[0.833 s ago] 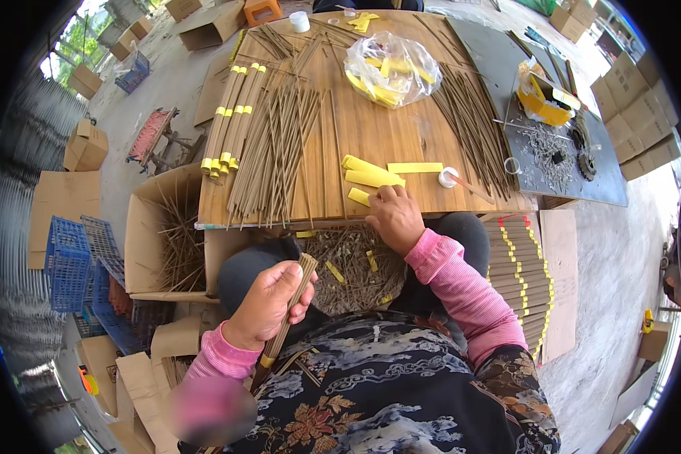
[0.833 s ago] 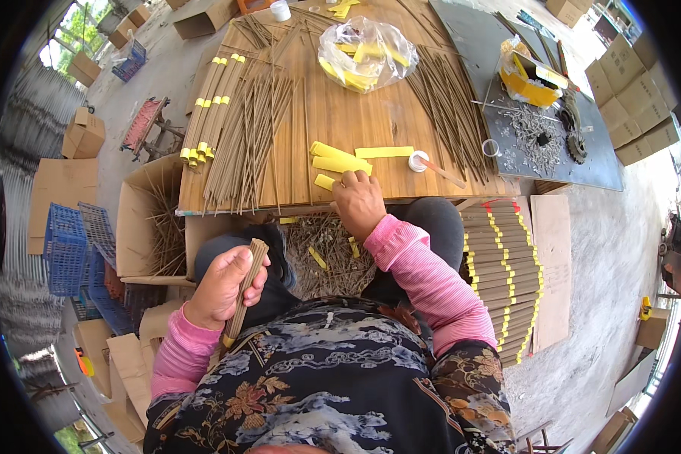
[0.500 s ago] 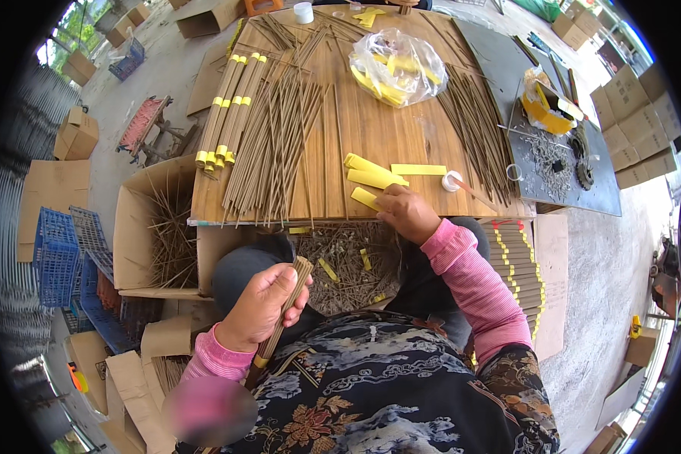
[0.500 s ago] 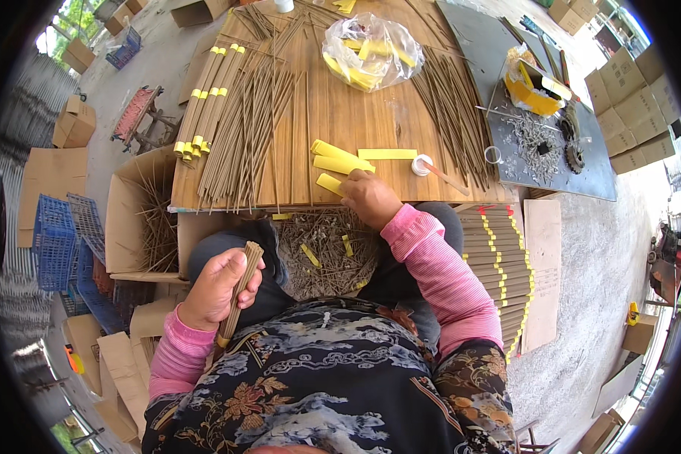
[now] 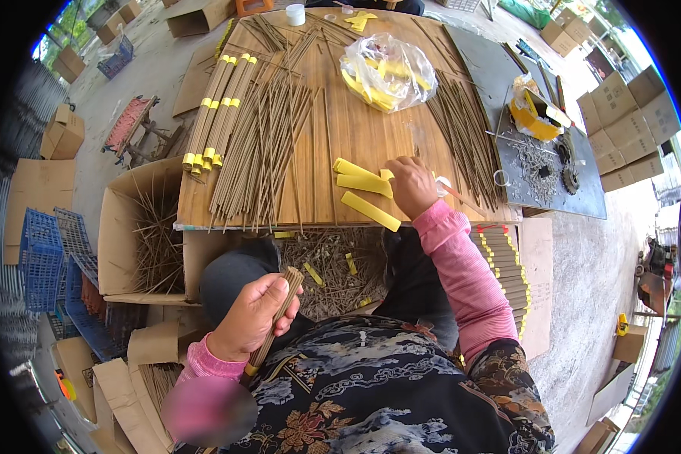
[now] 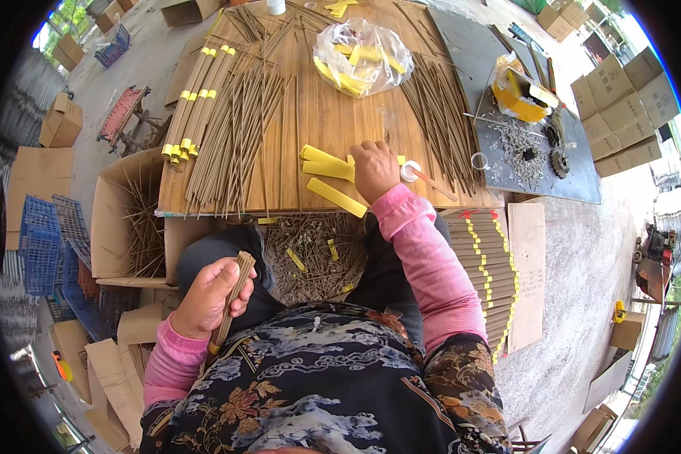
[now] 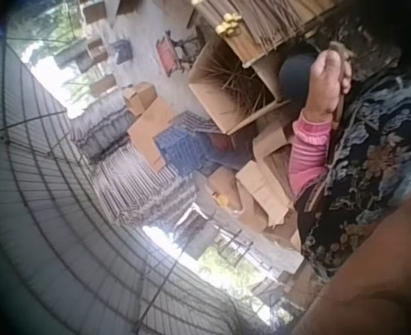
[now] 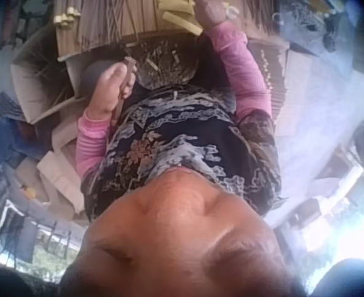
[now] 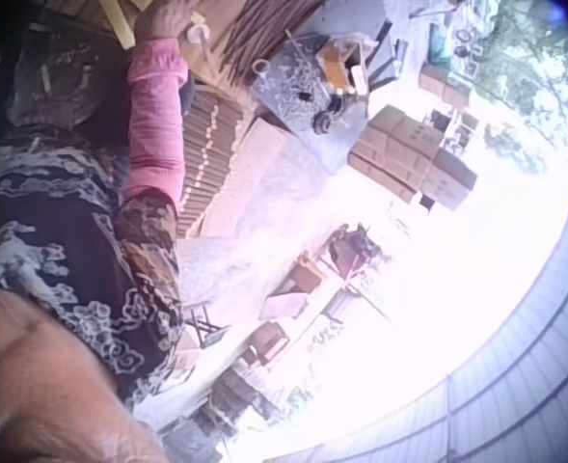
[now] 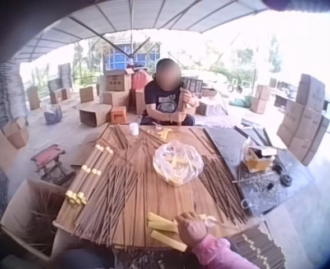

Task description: The person gathers thin sticks from a cardboard box, aligns them into bundles, and secures each bundle with a yellow paper band. They repeat this process multiple times, placing completed bundles on a nearby surface.

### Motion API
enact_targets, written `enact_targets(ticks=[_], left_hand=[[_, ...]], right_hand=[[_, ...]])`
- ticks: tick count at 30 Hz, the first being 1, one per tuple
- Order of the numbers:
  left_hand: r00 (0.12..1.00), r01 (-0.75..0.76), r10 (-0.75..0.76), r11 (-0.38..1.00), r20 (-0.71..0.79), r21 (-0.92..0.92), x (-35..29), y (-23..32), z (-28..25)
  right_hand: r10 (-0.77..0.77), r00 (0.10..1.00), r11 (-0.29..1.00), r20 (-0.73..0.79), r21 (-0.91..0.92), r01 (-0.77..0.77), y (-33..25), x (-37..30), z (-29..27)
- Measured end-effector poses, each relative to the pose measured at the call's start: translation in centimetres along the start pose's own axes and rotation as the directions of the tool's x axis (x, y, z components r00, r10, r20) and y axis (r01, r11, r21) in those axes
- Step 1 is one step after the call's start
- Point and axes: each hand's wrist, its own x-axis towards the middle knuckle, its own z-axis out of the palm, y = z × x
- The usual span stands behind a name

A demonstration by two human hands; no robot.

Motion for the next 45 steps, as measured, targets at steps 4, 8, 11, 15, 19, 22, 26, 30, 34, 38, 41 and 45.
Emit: enact_targets(ticks=[4,8,11,15,19,22,26,30,34,38,41,45], left_hand=[[1.0,-0.001,0.001,1.0,0.011,-0.003,0.0,0.0,-0.4],[1.0,-0.004,0.004,1.0,0.009,0.002,0.0,0.0,-0.6],[1.0,-0.001,0.001,1.0,0.014,0.0,-0.1,0.0,-0.6],[1.0,0.007,-0.007,1.0,0.019,0.017,-0.1,0.3,-0.4],[1.0,0.018,-0.018,0.999,0.017,0.027,-0.1,0.3,-0.4],[1.0,0.019,-0.019,0.999,0.02,0.033,-0.1,0.3,-0.4],[0.999,0.027,-0.028,0.999,0.035,0.032,-0.1,0.4,-0.4],[0.999,0.04,-0.041,0.999,0.017,0.031,-0.1,0.5,-0.3],[0.999,0.045,-0.045,0.998,0.014,0.034,-0.1,0.5,-0.1],[0.999,0.046,-0.046,0.998,0.018,0.044,-0.3,0.5,0.2],[0.999,0.034,-0.034,0.997,-0.004,0.075,-0.4,0.4,0.6],[0.999,0.04,-0.039,0.996,-0.017,0.082,-0.8,0.4,0.9]], right_hand=[[0.167,0.938,0.981,0.305,-0.146,-0.127,1.7,2.4,0.6],[0.221,0.834,0.972,0.506,-0.18,-0.148,1.7,4.5,-0.4],[0.169,0.878,0.986,0.449,-0.089,-0.144,1.3,4.9,-0.9],[0.032,0.938,0.962,0.344,0.243,-0.123,1.0,5.2,-0.6],[-0.04,0.948,0.908,0.315,0.408,-0.098,0.0,5.6,-0.2],[0.003,0.927,0.903,0.374,0.398,-0.164,-0.8,6.1,-0.6],[-0.033,0.943,0.931,0.331,0.353,-0.091,0.0,6.3,0.6],[-0.074,0.956,0.931,0.285,0.364,-0.036,-0.1,6.2,1.0],[-0.105,0.978,0.846,0.178,0.533,-0.006,0.2,6.6,1.5],[-0.105,0.975,0.8,0.196,0.599,-0.034,0.6,6.8,2.0],[-0.089,0.97,0.738,0.227,0.669,-0.089,1.0,7.0,2.6],[-0.058,0.95,0.775,0.307,0.613,-0.15,0.0,6.6,0.9]])
